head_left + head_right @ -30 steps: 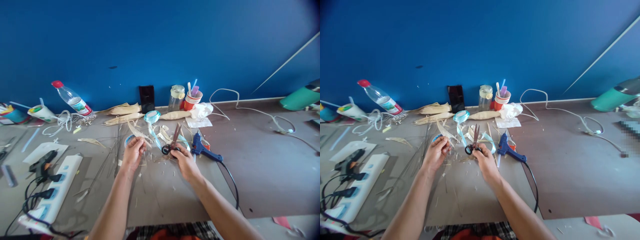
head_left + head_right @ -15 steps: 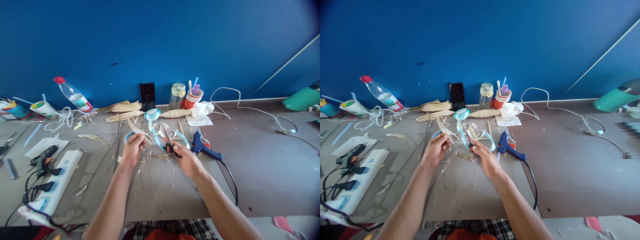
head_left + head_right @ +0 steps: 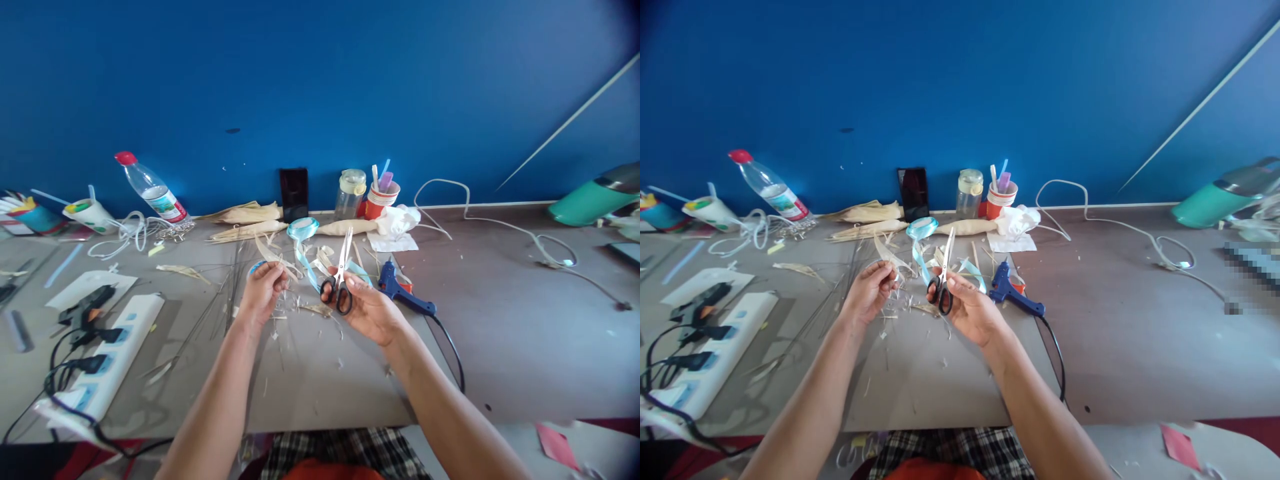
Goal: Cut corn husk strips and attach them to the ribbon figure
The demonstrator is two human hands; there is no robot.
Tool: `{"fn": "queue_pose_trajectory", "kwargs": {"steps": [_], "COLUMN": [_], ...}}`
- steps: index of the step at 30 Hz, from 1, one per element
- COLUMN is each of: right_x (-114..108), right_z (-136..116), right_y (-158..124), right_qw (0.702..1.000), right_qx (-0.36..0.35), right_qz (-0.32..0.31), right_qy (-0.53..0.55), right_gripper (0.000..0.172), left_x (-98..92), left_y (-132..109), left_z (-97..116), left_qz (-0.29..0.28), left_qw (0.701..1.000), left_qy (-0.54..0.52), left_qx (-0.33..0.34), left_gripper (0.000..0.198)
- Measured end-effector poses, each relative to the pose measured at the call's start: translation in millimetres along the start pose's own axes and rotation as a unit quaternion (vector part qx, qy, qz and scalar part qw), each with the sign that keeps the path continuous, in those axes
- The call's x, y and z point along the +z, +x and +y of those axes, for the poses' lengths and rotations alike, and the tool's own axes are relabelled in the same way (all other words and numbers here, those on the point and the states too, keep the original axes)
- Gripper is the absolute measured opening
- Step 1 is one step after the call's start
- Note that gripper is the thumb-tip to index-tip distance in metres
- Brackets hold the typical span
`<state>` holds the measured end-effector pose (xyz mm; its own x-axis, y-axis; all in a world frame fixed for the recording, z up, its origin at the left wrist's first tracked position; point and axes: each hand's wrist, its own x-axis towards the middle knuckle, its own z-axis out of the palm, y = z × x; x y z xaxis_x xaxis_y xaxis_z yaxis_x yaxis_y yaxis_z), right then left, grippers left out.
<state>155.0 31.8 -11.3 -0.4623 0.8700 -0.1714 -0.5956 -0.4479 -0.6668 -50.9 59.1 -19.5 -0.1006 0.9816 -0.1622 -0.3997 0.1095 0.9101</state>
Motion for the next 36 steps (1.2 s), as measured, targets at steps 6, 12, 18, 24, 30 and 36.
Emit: {"fn": "queue_pose_trajectory", "kwargs": {"steps": [6, 12, 18, 24, 30, 36], "right_x": [9, 1, -10, -22, -24, -27], "right_z": [-14, -17, -2, -4, -19, -20], "right_y": [-9, -9, -4, -3, -13, -18], "right_qw": [0.998, 0.989, 0.989, 0.971, 0.83, 0.724], "right_qx": [-0.027, -0.04, -0.061, -0.03, -0.133, -0.171], "right_qz": [-0.003, 0.01, -0.002, 0.025, 0.033, -0.004], "right_qy": [-0.065, -0.14, -0.137, -0.235, -0.541, -0.669], "right_gripper": [0.037, 0.039, 0.038, 0.039, 0.041, 0.038], "left_x": [1.0, 1.3, 2.5, 2.1, -0.7, -0.8], "left_y": [-1, -1, -1, -1, 1, 1], "left_z": [0, -1, 0, 1, -1, 1], "left_qz": [0.001, -0.003, 0.012, 0.018, 0.018, 0.044], "left_qw": [1.0, 1.0, 1.0, 1.0, 0.999, 0.993], "left_qy": [0.0, 0.013, 0.008, 0.011, 0.031, 0.101], "left_qx": [0.007, 0.014, 0.002, -0.004, 0.011, 0.049], "left_gripper": [0.018, 0.02, 0.02, 0.022, 0.021, 0.018]}}
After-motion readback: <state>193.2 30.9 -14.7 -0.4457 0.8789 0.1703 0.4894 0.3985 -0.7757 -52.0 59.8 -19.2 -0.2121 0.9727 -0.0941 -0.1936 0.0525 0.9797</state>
